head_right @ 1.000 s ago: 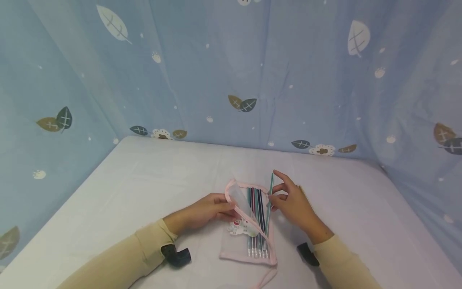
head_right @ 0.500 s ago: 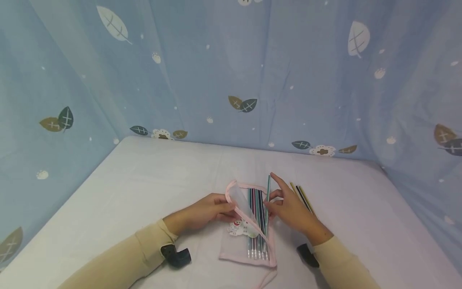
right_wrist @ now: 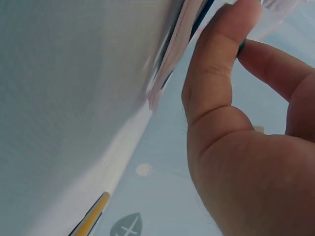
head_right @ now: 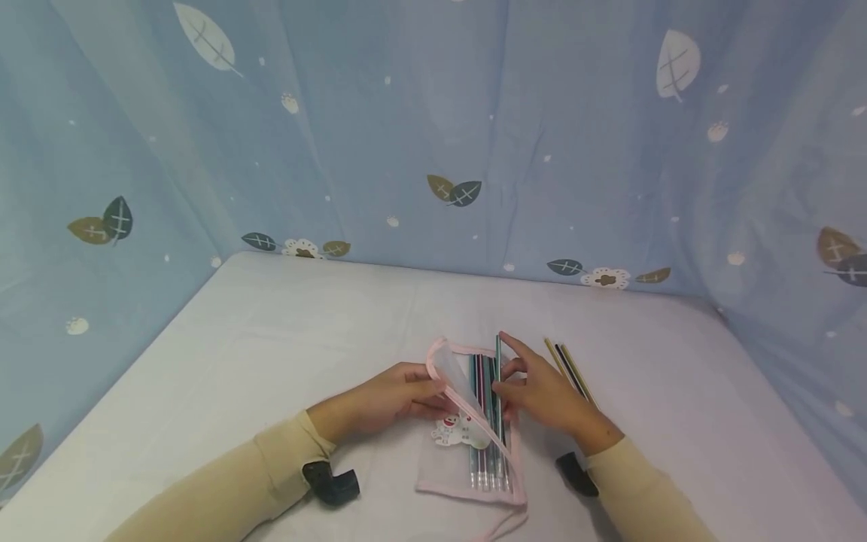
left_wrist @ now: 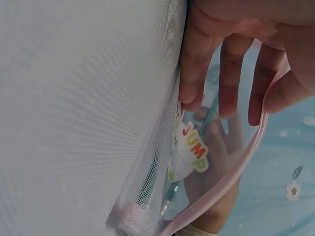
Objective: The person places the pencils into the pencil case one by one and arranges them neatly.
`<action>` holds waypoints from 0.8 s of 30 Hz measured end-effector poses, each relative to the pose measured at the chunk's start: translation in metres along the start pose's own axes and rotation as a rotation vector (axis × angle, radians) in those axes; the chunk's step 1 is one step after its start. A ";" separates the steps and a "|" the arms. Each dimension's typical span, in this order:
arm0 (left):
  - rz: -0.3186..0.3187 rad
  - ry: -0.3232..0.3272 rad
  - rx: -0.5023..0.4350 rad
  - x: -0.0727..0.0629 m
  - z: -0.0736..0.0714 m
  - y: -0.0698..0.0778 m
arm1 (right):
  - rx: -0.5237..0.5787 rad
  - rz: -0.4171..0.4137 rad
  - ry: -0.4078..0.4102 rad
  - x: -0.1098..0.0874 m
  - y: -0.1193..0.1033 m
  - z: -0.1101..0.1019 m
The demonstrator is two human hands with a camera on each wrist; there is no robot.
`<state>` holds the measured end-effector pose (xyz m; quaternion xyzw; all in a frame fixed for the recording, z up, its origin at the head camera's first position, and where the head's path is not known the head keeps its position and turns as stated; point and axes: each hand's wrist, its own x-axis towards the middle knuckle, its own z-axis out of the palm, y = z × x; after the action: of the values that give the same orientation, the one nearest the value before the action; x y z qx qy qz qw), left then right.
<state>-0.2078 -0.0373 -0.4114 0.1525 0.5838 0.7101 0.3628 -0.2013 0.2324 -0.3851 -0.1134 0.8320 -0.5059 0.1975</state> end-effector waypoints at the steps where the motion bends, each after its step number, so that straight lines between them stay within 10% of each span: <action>1: 0.000 0.001 -0.001 0.000 0.000 0.000 | 0.001 0.003 0.001 0.000 0.000 0.000; 24: 0.008 -0.022 0.015 -0.001 -0.001 -0.001 | -0.097 -0.023 -0.054 0.000 0.000 0.011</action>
<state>-0.2072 -0.0381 -0.4127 0.1651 0.5845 0.7056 0.3650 -0.1967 0.2236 -0.3901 -0.1458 0.8485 -0.4640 0.2086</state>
